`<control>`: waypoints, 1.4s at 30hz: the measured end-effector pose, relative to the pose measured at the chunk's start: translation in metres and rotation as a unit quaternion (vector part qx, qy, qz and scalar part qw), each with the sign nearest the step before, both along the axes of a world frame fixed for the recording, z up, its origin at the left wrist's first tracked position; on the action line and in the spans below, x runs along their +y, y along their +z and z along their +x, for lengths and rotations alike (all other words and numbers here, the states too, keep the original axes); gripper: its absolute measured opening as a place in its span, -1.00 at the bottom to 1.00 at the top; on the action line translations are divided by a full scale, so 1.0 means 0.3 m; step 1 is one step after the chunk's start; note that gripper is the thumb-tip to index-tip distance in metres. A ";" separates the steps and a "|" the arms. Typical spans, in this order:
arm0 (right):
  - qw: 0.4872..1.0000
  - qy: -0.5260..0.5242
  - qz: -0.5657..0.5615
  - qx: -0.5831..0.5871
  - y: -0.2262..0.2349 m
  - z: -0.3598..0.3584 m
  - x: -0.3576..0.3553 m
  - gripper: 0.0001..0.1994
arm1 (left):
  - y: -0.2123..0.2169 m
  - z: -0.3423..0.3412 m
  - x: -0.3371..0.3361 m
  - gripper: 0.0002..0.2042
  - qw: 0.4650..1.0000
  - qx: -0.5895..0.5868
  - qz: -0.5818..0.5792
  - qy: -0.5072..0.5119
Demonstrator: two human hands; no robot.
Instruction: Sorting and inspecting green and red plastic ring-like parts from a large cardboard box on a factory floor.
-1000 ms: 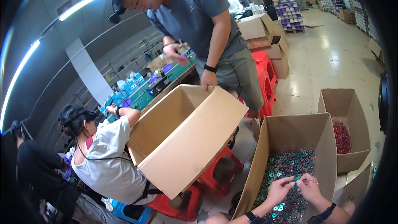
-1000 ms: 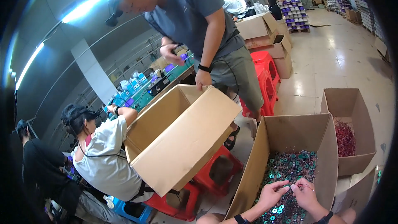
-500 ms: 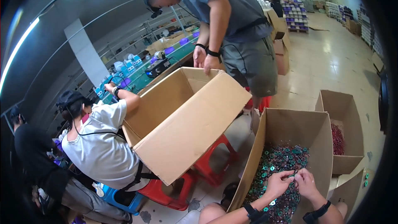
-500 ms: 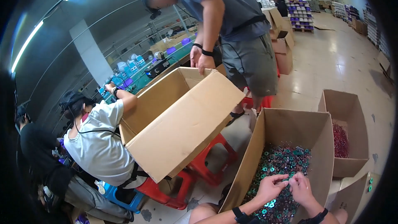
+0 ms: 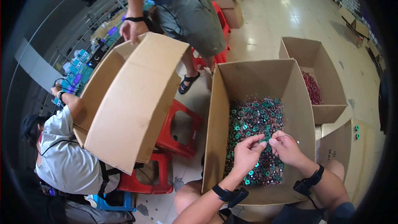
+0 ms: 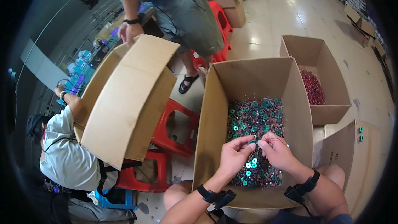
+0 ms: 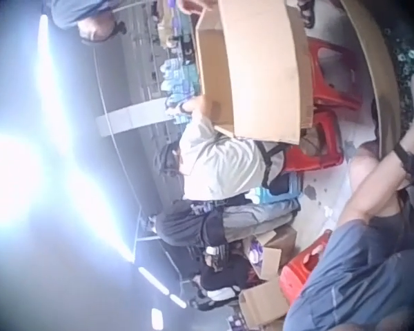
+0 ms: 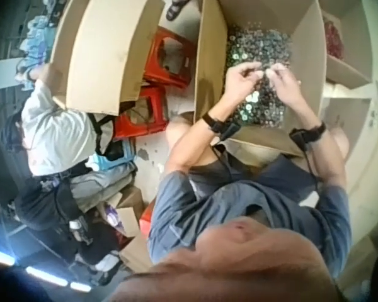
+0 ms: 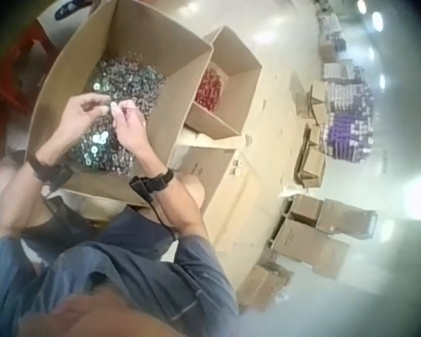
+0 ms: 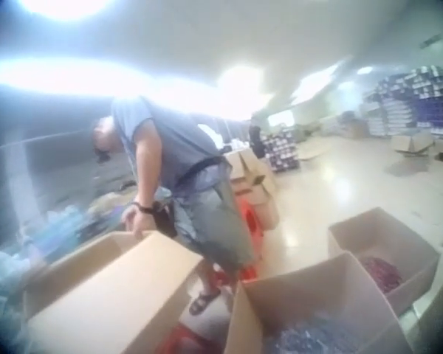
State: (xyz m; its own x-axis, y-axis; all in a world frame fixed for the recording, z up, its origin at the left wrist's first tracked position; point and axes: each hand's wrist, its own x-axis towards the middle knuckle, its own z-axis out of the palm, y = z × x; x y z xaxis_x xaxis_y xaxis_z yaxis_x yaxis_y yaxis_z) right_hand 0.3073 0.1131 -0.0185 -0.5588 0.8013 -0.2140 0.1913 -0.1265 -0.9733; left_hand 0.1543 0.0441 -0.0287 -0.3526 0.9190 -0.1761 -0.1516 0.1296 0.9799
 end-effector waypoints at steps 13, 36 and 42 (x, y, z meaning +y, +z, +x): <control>0.917 0.129 0.195 -0.324 -0.249 0.034 -0.001 -0.88 | 0.280 -0.287 -0.292 -0.76 0.996 -0.014 -0.010 0.091; 0.699 0.107 0.706 -0.040 0.695 -1.363 -0.454 -0.06 | -0.591 -1.240 -0.238 -0.48 0.937 -0.110 0.028 0.330; 0.721 0.303 0.600 -0.167 0.840 -1.552 -0.410 -0.60 | -0.612 -1.332 -0.181 -0.50 0.955 -0.002 0.045 0.292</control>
State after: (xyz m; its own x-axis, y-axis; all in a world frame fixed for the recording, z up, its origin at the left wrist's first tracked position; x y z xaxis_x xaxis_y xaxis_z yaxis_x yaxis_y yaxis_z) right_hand -0.1583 -0.0099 0.2335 -0.9618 0.1527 0.2270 0.1077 0.9741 -0.1989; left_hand -0.2452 -0.0102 -0.2124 -0.8094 0.5773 -0.1077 -0.1762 -0.0637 0.9823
